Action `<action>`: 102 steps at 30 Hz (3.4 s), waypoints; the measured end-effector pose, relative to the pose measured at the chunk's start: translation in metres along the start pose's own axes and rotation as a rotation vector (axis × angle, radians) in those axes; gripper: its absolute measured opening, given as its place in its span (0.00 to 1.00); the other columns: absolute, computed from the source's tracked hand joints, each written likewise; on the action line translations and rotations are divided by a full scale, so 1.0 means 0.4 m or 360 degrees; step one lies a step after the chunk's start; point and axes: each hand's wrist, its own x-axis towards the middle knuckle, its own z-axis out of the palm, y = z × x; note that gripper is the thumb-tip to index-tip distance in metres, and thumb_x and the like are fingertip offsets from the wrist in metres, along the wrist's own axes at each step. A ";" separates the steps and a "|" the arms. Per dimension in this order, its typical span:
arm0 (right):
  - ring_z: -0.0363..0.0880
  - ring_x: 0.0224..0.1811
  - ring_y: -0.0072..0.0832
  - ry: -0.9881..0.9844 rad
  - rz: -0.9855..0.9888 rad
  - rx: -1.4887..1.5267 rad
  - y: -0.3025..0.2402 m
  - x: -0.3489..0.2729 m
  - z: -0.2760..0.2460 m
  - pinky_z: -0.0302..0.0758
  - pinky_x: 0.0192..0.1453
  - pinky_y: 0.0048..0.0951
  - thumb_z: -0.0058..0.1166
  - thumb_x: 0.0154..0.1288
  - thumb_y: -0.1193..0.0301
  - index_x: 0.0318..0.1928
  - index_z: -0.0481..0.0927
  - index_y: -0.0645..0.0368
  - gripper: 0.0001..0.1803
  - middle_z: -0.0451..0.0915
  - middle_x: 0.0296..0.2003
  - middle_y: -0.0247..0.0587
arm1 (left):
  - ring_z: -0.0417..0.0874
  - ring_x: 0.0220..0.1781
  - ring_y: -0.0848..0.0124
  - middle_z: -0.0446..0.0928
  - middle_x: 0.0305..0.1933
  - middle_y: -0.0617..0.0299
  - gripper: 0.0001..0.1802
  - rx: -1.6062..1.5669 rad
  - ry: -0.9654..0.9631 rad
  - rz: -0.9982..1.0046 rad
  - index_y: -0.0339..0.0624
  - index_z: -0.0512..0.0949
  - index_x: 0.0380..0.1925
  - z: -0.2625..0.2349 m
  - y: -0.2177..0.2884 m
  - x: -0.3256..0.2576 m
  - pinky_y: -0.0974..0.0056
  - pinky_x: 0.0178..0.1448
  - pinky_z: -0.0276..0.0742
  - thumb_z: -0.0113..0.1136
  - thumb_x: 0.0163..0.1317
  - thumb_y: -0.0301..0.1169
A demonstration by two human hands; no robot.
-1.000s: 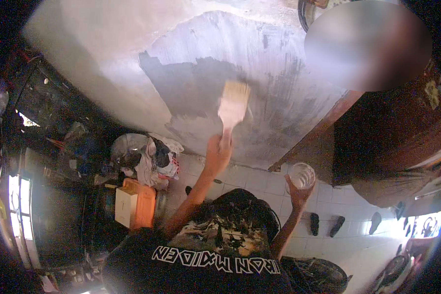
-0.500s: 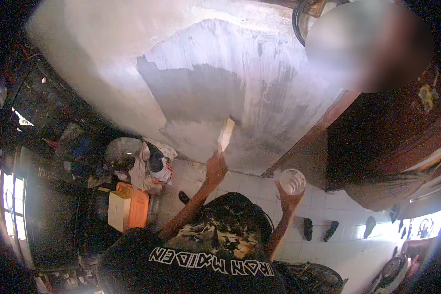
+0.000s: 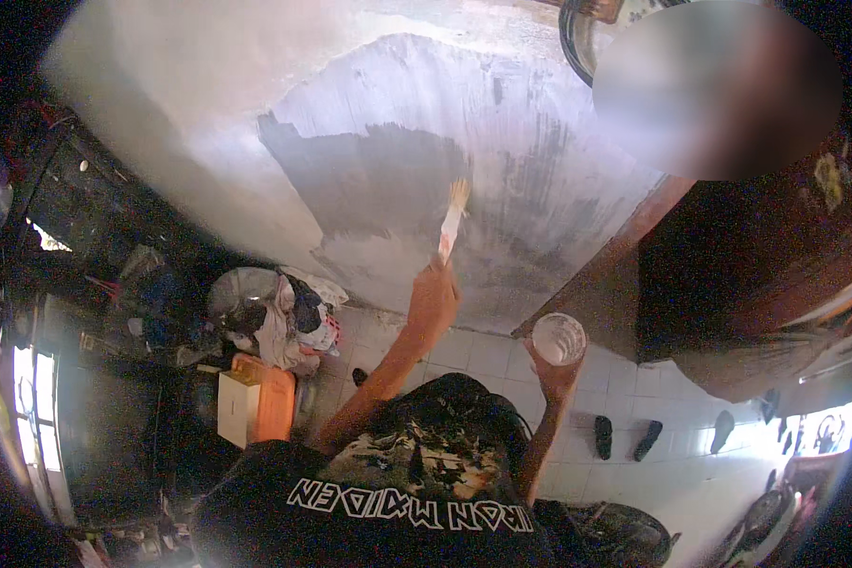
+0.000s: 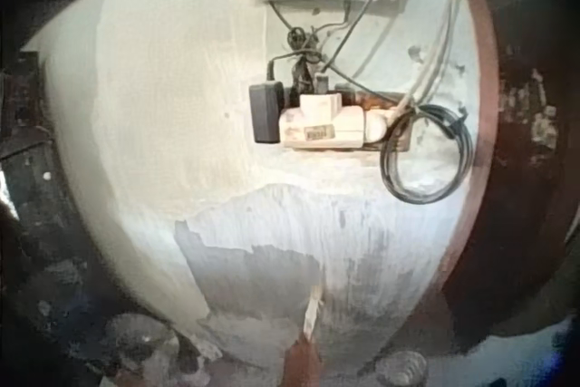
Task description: The person paints an outdoor wall with a brush dipped in a cup of paint, walks indoors carrying the brush and cup, and applies paint to an indoor wall.
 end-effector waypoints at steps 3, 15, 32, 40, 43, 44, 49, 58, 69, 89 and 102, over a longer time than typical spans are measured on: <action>0.72 0.48 0.34 0.0131 0.0153 -0.0008 -0.084 -0.024 0.017 0.70 0.53 0.35 0.74 0.36 0.68 0.53 0.65 0.62 0.42 0.73 0.46 0.43 | 0.75 0.27 0.45 0.71 0.21 0.42 0.08 0.0173 -0.0108 -0.0253 0.28 0.66 0.33 0.071 -0.083 -0.035 0.48 0.34 0.72 0.47 0.57 0.24; 0.71 0.49 0.35 0.0065 0.0056 -0.0095 -0.057 -0.018 -0.022 0.69 0.54 0.36 0.74 0.36 0.67 0.51 0.67 0.61 0.40 0.72 0.46 0.44 | 0.79 0.34 0.44 0.75 0.25 0.37 0.11 0.0374 -0.0568 -0.0156 0.26 0.75 0.23 -0.015 -0.058 0.018 0.49 0.42 0.74 0.51 0.47 0.26; 0.70 0.51 0.33 0.0007 0.0142 -0.0051 -0.018 -0.011 -0.040 0.71 0.54 0.35 0.73 0.37 0.69 0.55 0.63 0.60 0.42 0.71 0.48 0.43 | 0.72 0.30 0.42 0.72 0.25 0.41 0.08 0.0029 0.0115 0.0126 0.35 0.70 0.33 -0.360 0.263 0.053 0.46 0.33 0.65 0.47 0.61 0.30; 0.70 0.51 0.33 -0.0024 0.0177 -0.0059 -0.017 0.001 -0.025 0.71 0.54 0.34 0.73 0.38 0.69 0.56 0.61 0.60 0.44 0.70 0.49 0.43 | 0.78 0.28 0.49 0.74 0.27 0.42 0.07 0.0419 -0.0054 0.0129 0.30 0.70 0.31 -0.100 0.072 0.011 0.51 0.32 0.74 0.51 0.53 0.23; 0.70 0.52 0.33 -0.0040 0.0177 -0.0181 -0.030 -0.002 -0.011 0.71 0.54 0.34 0.73 0.38 0.69 0.57 0.60 0.60 0.46 0.70 0.50 0.44 | 0.78 0.30 0.48 0.75 0.28 0.42 0.12 0.0438 -0.0310 -0.0127 0.27 0.69 0.35 0.010 -0.040 -0.024 0.50 0.35 0.74 0.52 0.52 0.26; 0.70 0.52 0.33 -0.0045 0.0138 -0.0123 -0.027 0.000 0.001 0.71 0.54 0.34 0.73 0.37 0.69 0.57 0.60 0.61 0.45 0.70 0.49 0.44 | 0.77 0.31 0.46 0.75 0.27 0.41 0.17 0.0448 -0.0455 -0.0347 0.25 0.68 0.39 0.043 -0.088 -0.038 0.48 0.37 0.73 0.52 0.53 0.28; 0.72 0.49 0.34 -0.0317 -0.0005 0.0022 -0.065 0.006 0.046 0.69 0.54 0.36 0.74 0.36 0.68 0.52 0.67 0.63 0.40 0.73 0.46 0.45 | 0.77 0.31 0.50 0.75 0.28 0.45 0.17 0.0507 -0.0540 -0.0116 0.26 0.70 0.40 0.194 -0.511 -0.218 0.48 0.36 0.73 0.53 0.50 0.27; 0.71 0.49 0.34 -0.0095 0.0132 -0.0066 0.007 0.000 0.028 0.69 0.55 0.36 0.73 0.36 0.70 0.52 0.67 0.63 0.40 0.73 0.47 0.44 | 0.77 0.30 0.48 0.74 0.24 0.45 0.16 0.0492 -0.0155 0.0026 0.32 0.74 0.36 0.021 -0.463 -0.332 0.51 0.35 0.72 0.49 0.60 0.36; 0.70 0.52 0.34 -0.0479 -0.0459 -0.0026 -0.035 0.028 0.166 0.69 0.56 0.35 0.77 0.31 0.65 0.57 0.59 0.64 0.52 0.70 0.50 0.46 | 0.78 0.32 0.49 0.76 0.29 0.43 0.18 -0.0034 -0.0094 0.0104 0.31 0.77 0.34 -0.338 -0.104 -0.164 0.56 0.37 0.72 0.58 0.56 0.40; 0.70 0.53 0.42 -0.0823 -0.0323 -0.0165 -0.195 -0.035 0.153 0.66 0.57 0.40 0.73 0.31 0.57 0.52 0.69 0.58 0.44 0.71 0.50 0.46 | 0.78 0.26 0.51 0.75 0.21 0.48 0.08 0.0874 -0.1184 0.1077 0.38 0.75 0.19 -0.308 0.237 0.000 0.52 0.32 0.73 0.55 0.47 0.32; 0.75 0.48 0.41 -0.0856 -0.0352 -0.0079 -0.206 -0.032 0.158 0.72 0.50 0.36 0.74 0.30 0.60 0.51 0.69 0.58 0.43 0.75 0.45 0.45 | 0.78 0.26 0.50 0.75 0.21 0.46 0.10 0.0816 -0.1084 0.0987 0.38 0.76 0.17 -0.348 0.241 -0.018 0.50 0.31 0.71 0.56 0.47 0.34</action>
